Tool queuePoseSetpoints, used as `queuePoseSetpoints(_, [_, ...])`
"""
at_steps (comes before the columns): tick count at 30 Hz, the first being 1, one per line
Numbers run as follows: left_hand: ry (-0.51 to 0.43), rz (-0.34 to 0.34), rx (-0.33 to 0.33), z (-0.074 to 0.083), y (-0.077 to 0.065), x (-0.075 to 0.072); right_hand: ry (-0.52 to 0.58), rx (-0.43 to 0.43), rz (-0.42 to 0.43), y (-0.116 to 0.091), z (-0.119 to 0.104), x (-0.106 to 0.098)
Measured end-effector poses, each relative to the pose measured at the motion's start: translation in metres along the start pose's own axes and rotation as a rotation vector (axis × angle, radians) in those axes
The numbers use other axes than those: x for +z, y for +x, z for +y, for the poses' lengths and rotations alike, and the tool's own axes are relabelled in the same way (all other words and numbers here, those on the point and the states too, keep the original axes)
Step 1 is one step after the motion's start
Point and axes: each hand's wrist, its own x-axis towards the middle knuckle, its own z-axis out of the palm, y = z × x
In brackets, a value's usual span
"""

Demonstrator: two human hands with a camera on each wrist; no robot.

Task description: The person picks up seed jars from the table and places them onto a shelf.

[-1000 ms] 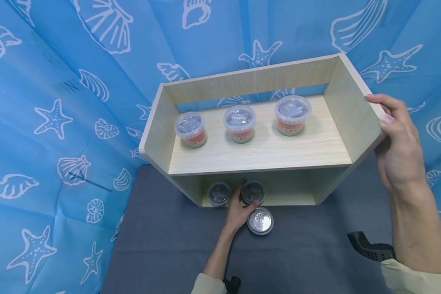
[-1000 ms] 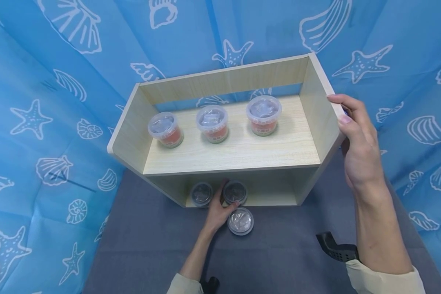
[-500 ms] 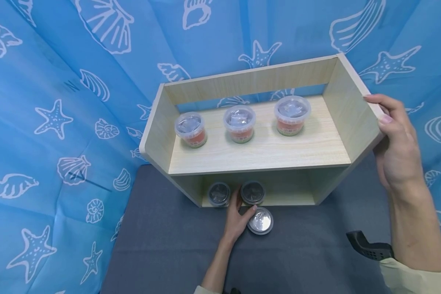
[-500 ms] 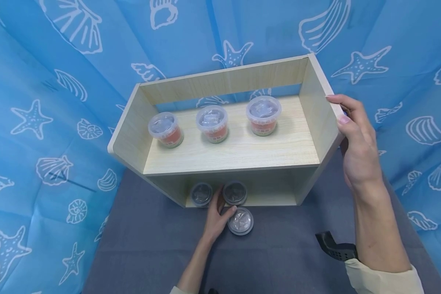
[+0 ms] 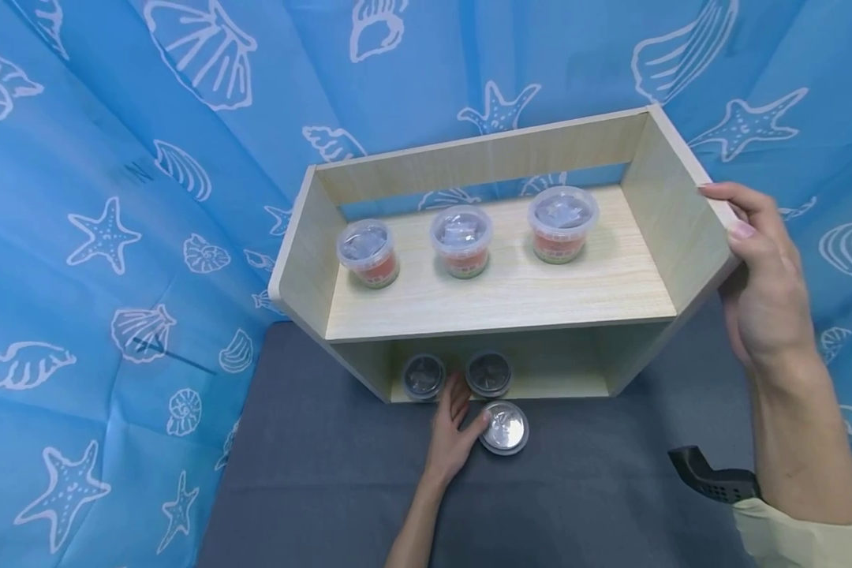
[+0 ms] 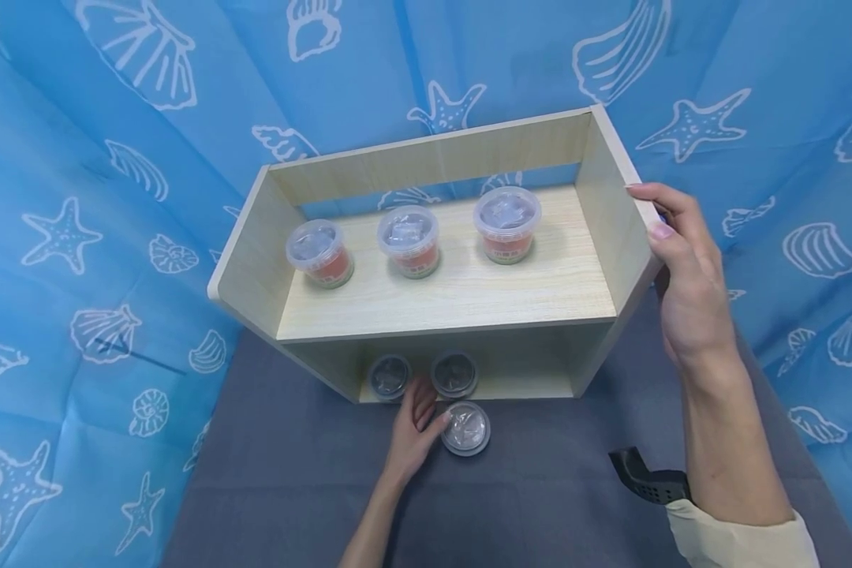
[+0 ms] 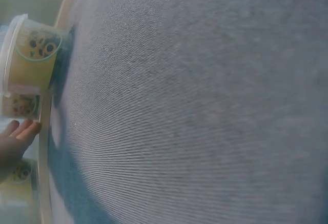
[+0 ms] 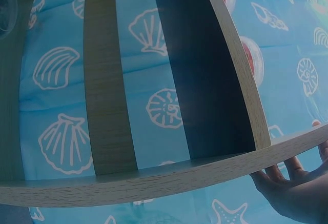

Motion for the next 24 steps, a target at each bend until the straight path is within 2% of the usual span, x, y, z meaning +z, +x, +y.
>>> queuePoseSetpoints(9, [-0.047, -0.015, -0.044, -0.005, -0.012, 0.000, -0.015, -0.007, 0.002, -0.001, 0.000, -0.001])
queuePoseSetpoints(24, [-0.034, -0.001, -0.068, -0.007, -0.017, -0.002, -0.004, -0.016, -0.006, 0.000, 0.001, 0.001])
